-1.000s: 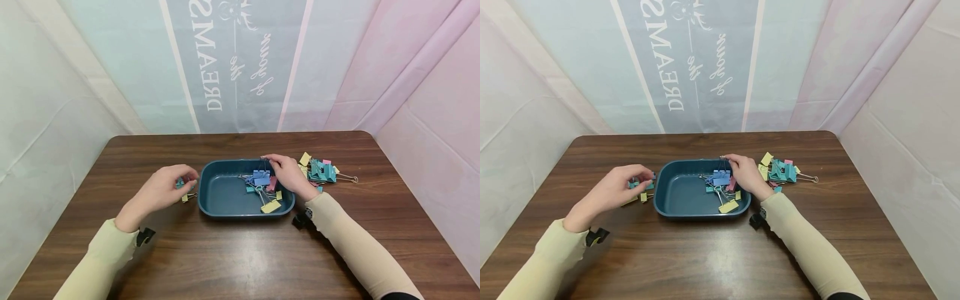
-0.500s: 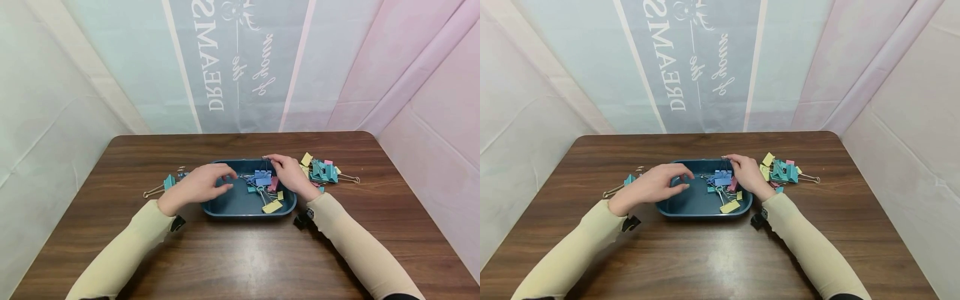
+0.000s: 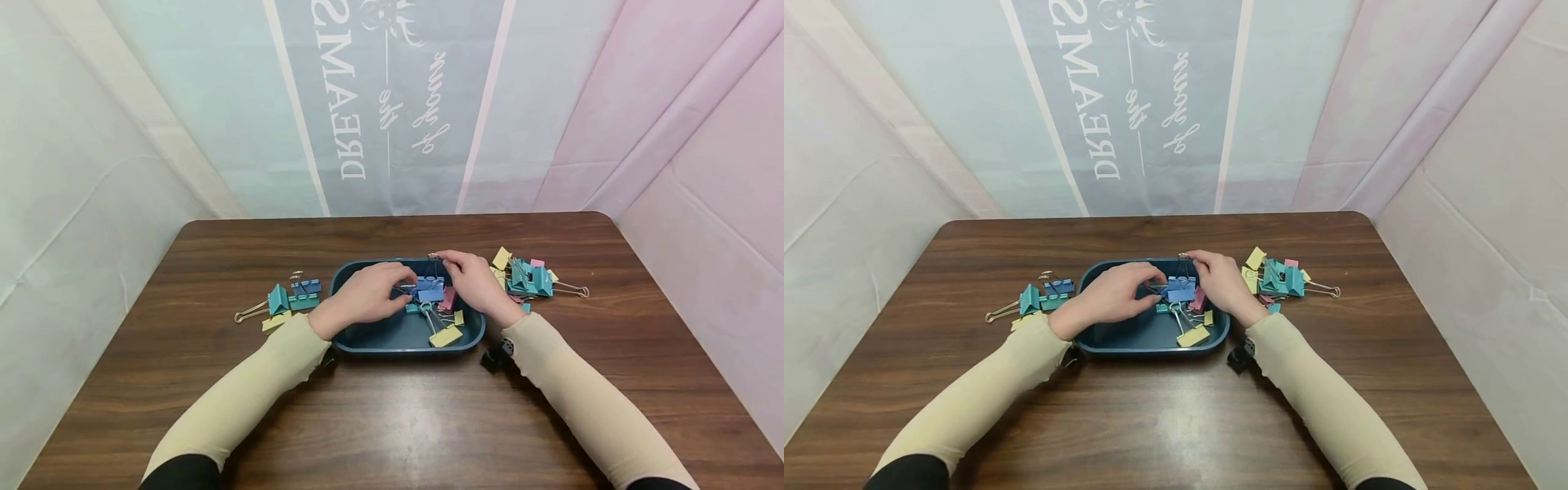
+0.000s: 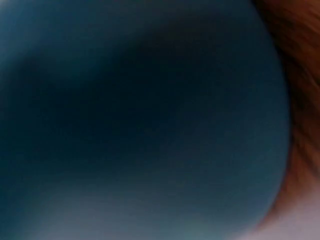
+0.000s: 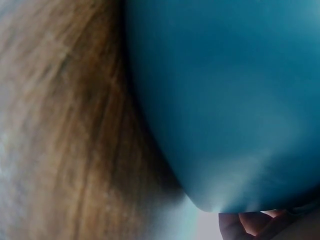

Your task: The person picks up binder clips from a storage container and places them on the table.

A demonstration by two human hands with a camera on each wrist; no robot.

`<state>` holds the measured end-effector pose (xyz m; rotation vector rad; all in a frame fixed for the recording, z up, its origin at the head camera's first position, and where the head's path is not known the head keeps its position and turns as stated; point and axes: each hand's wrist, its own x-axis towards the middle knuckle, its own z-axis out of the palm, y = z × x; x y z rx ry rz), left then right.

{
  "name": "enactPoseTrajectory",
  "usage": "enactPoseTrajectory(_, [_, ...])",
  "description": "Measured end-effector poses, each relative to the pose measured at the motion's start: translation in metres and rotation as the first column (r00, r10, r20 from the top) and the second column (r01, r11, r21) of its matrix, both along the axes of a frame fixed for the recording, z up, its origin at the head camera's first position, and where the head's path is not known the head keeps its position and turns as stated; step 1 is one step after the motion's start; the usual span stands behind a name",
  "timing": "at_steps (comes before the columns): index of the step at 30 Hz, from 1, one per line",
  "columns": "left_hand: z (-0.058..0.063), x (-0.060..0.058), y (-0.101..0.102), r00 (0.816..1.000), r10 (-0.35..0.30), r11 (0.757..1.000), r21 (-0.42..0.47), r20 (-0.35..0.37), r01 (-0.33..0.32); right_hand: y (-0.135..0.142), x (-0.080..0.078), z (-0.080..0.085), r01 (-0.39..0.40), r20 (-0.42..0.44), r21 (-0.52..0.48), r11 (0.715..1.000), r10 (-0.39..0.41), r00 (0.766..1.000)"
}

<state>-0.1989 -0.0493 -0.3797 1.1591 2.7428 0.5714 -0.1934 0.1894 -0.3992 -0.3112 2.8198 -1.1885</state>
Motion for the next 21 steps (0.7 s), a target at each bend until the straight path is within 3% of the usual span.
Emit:
enactPoseTrajectory(4, [-0.008,-0.003,0.001,1.0,0.024,0.998,-0.05,0.007,-0.024,-0.001,0.0,-0.001,0.001,-0.008,0.003,1.0,-0.001,1.0])
enactPoseTrajectory(10, [-0.013,-0.004,0.002,1.0,-0.002,0.991,-0.136,0.021,0.005,0.0,-0.001,0.0,0.009,-0.015,0.004,1.0,-0.009,1.0])
enactPoseTrajectory(21, [-0.016,-0.003,0.002,0.999,0.027,0.993,-0.118,0.03,-0.023,-0.001,-0.001,0.0,0.004,-0.011,0.002,1.0,-0.004,1.0])
